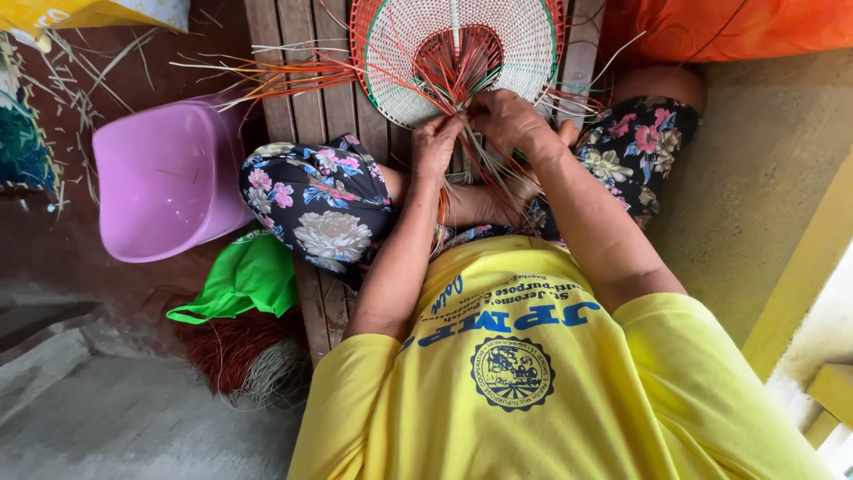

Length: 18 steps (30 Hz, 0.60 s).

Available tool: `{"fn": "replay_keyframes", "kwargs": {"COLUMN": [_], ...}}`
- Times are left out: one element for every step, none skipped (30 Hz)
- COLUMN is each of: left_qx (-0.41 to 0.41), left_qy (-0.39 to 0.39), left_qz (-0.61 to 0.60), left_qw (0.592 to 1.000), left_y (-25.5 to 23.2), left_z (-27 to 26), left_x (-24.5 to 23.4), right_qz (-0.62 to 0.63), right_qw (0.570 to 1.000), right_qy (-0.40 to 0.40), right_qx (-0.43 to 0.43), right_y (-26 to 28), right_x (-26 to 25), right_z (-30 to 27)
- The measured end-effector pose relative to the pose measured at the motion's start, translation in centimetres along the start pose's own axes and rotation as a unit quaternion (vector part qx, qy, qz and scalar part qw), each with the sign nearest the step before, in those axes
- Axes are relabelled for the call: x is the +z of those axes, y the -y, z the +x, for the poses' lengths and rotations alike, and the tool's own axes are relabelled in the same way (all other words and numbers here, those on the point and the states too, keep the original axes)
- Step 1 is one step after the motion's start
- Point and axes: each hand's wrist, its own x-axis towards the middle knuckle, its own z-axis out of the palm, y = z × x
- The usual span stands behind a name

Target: Weaving a decorative hand fan using colored strips of material on a circular frame.

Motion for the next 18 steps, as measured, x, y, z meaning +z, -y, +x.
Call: {"fn": "replay_keyframes", "kwargs": {"left_qx": [0.004, 0.009, 0.009, 0.018, 0.028, 0.028, 0.038, 0.048, 0.048, 0.06, 0.074, 0.076, 0.082, 0.088, 0.089, 0.093, 0.097, 0.097], "left_qy": [-0.001, -0.003, -0.003, -0.001, 0.0, 0.0, -0.004, -0.007, -0.007, -0.016, -0.024, -0.022, -0.029, -0.035, -0.033, -0.032, -0.029, -0.026], "left_qz": [-0.002, -0.004, -0.003, -0.003, -0.004, -0.003, 0.003, 0.009, 0.009, 0.035, 0.062, 0.063, 0.098, 0.134, 0.136, 0.18, 0.224, 0.227], "left_qw": [1.0, 1.0, 1.0, 1.0, 1.0, 1.0, 0.999, 0.999, 0.999, 0.997, 0.995, 0.995, 0.991, 0.986, 0.986, 0.979, 0.969, 0.969], "left_y": [0.0, -0.1, -0.1, -0.1, -0.2, 0.1, 0.3, 0.5, 0.6, 0.8, 0.7, -0.3, -1.2, -2.1, -2.4, -2.7, -3.0, -3.4], "left_z": [-0.1, -0.3, -0.3, -0.4, -0.4, -0.2, -0.1, 0.0, 0.2, 0.3, 0.5, -0.4, -1.4, -2.3, -2.4, -2.5, -2.6, -2.6], "left_x": [0.0, 0.0, 0.1, 0.1, 0.1, 0.1, 0.0, -0.1, 0.1, 0.2, 0.4, 0.1, -0.2, -0.4, -0.6, -0.8, -0.9, -1.0], "right_qz": [-0.01, -0.02, -0.019, -0.019, -0.019, -0.018, -0.051, -0.084, -0.085, -0.106, -0.126, -0.126, -0.192, -0.256, -0.255, -0.289, -0.323, -0.321], "right_qw": [1.0, 1.0, 1.0, 1.0, 1.0, 1.0, 0.999, 0.996, 0.995, 0.993, 0.99, 0.99, 0.975, 0.955, 0.955, 0.942, 0.928, 0.929], "right_qy": [0.007, 0.014, 0.014, 0.013, 0.013, 0.013, -0.011, -0.036, -0.036, -0.04, -0.046, -0.049, -0.089, -0.128, -0.129, -0.153, -0.176, -0.176], "right_qx": [0.007, 0.014, 0.014, 0.01, 0.005, 0.005, -0.009, -0.022, -0.022, -0.036, -0.049, -0.049, -0.064, -0.078, -0.076, -0.071, -0.064, -0.06], "right_y": [0.6, 1.1, 0.8, 0.5, 0.2, 0.9, 1.6, 2.3, 2.7, 3.1, 3.6, 3.1, 2.5, 2.0, 2.2, 2.3, 2.4, 1.7], "right_x": [-0.5, -1.0, -0.8, -0.7, -0.5, -0.9, -1.3, -1.7, -2.0, -2.4, -2.8, -2.2, -1.7, -1.2, -1.2, -1.1, -1.1, 1.5], "right_z": [-0.5, -1.0, -0.8, -0.5, -0.3, -1.5, -2.8, -4.0, -4.7, -5.5, -6.1, -6.2, -6.3, -6.3, -7.5, -8.7, -9.9, -8.6]}}
